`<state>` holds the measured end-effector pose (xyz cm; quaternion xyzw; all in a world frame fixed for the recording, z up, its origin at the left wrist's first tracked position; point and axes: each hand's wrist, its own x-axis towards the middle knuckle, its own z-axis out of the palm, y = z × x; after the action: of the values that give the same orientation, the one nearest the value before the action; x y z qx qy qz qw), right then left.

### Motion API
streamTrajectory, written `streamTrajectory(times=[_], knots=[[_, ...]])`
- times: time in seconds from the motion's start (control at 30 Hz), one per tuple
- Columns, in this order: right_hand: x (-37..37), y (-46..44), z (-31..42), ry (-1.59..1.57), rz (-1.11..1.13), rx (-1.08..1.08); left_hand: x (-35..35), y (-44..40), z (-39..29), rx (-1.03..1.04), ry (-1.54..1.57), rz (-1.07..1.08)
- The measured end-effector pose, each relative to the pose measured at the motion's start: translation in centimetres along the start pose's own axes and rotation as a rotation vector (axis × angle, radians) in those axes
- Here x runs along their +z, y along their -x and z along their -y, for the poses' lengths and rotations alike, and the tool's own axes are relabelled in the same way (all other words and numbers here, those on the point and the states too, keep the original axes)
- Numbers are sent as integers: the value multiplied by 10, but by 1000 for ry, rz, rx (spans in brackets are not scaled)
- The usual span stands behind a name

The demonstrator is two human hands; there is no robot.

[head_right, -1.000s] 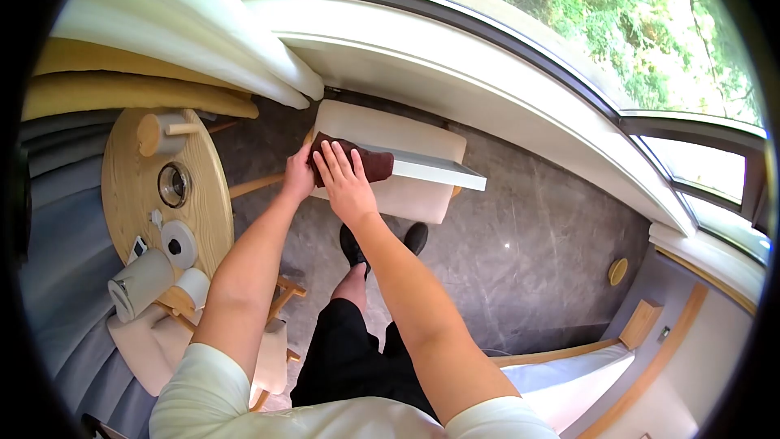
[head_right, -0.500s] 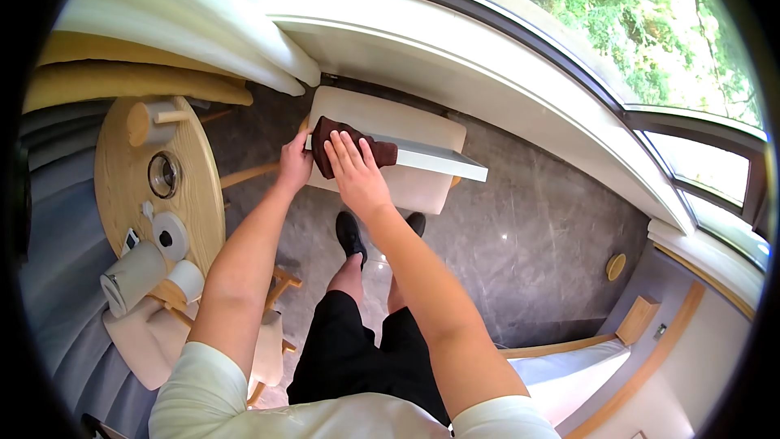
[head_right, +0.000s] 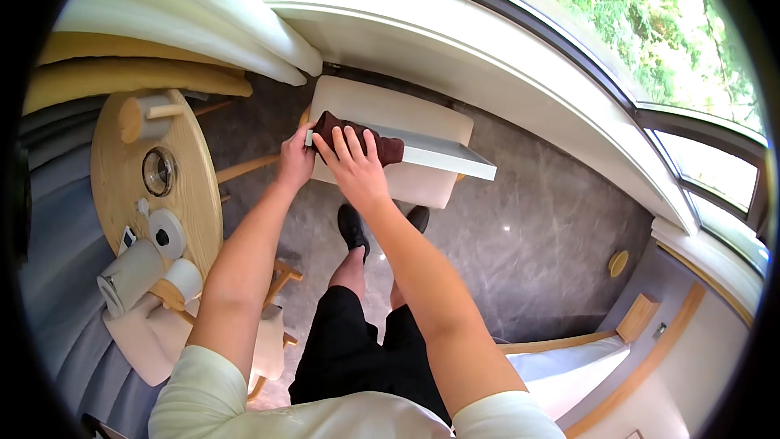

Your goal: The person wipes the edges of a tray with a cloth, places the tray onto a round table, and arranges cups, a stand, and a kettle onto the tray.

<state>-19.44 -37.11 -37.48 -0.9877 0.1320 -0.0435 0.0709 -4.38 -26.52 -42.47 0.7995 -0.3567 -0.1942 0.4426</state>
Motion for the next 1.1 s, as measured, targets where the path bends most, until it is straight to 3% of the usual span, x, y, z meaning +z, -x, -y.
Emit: streamTrajectory(times=[0.17, 0.5, 0.67, 0.97, 1.1], knots=[[-4, -11, -2, -39, -92, -57, 0, 1, 5, -38, -43, 24], [-10, -4, -26, -5, -13, -186, 3, -4, -10, -121, -97, 23], [-16, 1, -31, 68, 22, -241, 6, -3, -8, -51, -66, -15], [-20, 4, -37, -135, -1, -189, 5, -6, -3, -44, -42, -6], [-10, 5, -42, -20, -57, -220, 6, -4, -4, -57, -50, -12]])
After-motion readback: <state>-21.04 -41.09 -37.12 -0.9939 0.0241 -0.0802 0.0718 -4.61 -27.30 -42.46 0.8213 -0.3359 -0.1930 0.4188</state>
